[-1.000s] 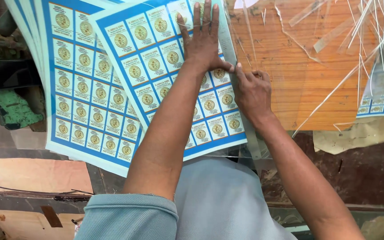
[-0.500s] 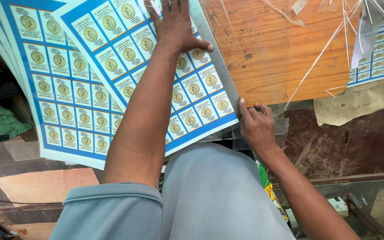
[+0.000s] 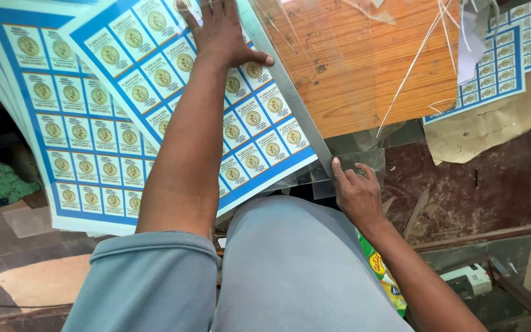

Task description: Using a ruler and a box cutter to trim plastic/sticker sheets on a wooden workbench.

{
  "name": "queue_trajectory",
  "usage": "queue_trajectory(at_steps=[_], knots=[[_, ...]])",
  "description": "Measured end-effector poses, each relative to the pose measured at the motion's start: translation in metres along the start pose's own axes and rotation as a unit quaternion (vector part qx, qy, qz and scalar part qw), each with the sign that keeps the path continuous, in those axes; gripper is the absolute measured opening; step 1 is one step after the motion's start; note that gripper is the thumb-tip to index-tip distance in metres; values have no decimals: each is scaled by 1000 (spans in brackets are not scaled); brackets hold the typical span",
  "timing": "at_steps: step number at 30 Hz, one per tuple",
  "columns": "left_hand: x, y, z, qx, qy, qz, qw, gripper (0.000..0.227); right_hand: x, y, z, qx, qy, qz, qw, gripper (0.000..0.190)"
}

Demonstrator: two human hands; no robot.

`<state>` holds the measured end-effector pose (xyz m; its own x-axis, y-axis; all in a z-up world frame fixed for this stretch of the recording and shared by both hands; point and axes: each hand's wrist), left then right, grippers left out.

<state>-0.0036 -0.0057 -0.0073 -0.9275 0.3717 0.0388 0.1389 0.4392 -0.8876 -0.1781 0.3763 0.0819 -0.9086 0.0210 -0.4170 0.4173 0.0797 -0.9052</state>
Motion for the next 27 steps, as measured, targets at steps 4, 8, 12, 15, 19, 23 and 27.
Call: queue_trajectory(at_steps=[4, 8, 12, 15, 19, 23, 27], knots=[[2, -12, -26, 59, -1, 10, 998, 155, 5, -13, 3, 20, 22, 33, 999, 49], [-8, -8, -86, 119, -63, -113, 984, 133, 32, -15, 27, 80, 71, 26, 994, 48], [-63, 41, -133, 184, -285, -99, 935, 110, 61, -9, 55, 102, 92, -3, 991, 47], [-90, 20, -166, 265, -420, -158, 854, 117, 76, -3, 70, 102, 87, -29, 990, 46], [-140, 37, -171, 249, -412, -380, 790, 96, 73, 1, 81, 95, 74, -53, 991, 45], [-144, -12, -199, 235, -313, -396, 831, 30, 69, 3, 87, 102, 72, -70, 990, 44], [-101, -94, -258, 342, -211, -346, 847, 25, 49, -2, 95, 116, 55, -89, 988, 45]])
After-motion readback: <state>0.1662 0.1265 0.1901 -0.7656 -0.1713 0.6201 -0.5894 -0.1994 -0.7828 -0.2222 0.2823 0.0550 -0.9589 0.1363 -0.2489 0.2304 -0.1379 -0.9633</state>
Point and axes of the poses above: each hand's wrist, its own z-axis towards the middle knuckle, its own y-axis out of the palm, x = y × z, and after that the axes turned 5 degrees about z, right-handed
